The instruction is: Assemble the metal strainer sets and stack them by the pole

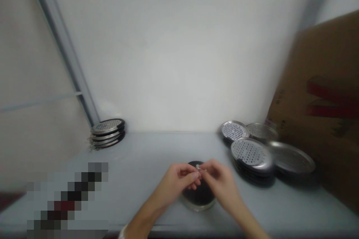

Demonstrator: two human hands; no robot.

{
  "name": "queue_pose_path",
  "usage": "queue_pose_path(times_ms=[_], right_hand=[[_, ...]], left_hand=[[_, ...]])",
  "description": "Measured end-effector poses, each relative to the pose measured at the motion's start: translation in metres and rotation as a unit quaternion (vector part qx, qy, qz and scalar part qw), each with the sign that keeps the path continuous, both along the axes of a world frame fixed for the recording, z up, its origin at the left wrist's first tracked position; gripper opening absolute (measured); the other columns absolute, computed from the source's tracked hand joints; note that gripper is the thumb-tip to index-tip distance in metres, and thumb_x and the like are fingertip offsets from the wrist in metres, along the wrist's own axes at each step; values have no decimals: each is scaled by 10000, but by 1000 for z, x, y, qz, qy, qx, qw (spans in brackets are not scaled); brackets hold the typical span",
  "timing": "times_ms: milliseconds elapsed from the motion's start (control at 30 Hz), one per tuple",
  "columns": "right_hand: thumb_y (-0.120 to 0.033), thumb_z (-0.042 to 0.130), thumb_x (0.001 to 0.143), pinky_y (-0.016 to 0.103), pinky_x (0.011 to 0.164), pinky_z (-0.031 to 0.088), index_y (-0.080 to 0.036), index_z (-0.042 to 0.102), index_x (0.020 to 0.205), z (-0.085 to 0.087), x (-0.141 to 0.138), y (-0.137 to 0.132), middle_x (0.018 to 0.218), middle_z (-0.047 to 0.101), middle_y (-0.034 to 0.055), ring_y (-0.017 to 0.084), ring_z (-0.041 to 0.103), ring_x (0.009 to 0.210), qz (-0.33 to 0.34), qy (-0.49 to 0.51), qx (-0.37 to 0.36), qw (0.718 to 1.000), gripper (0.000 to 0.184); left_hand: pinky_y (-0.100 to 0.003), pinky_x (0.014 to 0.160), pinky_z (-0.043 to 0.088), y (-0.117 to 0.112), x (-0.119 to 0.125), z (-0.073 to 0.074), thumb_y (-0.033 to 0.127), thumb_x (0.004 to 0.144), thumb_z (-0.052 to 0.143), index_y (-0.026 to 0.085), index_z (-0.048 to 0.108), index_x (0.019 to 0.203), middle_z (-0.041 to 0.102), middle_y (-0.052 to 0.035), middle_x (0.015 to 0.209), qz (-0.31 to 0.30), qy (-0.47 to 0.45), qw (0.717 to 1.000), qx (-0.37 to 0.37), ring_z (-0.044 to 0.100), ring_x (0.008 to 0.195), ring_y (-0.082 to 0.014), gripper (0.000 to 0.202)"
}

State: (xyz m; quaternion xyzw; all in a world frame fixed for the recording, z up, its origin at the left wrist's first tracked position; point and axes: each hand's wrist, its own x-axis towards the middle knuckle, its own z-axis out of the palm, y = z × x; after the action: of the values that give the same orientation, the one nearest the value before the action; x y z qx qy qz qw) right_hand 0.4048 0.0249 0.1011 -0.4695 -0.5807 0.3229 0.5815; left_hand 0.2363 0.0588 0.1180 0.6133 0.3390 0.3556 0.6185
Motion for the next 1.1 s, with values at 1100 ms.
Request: queue_pose_path(times_ms=[1100], right_hand=[[-652,724,788,313,586,513,-182,751,753,-23,-9,13,701,746,98,258,681,653,-56,20,-27,998,472]], left_hand=[[-237,620,463,12,22,-42,412,700,795,148,684,679,654,-18,639,123,-15,990,63,563,616,-130,287]])
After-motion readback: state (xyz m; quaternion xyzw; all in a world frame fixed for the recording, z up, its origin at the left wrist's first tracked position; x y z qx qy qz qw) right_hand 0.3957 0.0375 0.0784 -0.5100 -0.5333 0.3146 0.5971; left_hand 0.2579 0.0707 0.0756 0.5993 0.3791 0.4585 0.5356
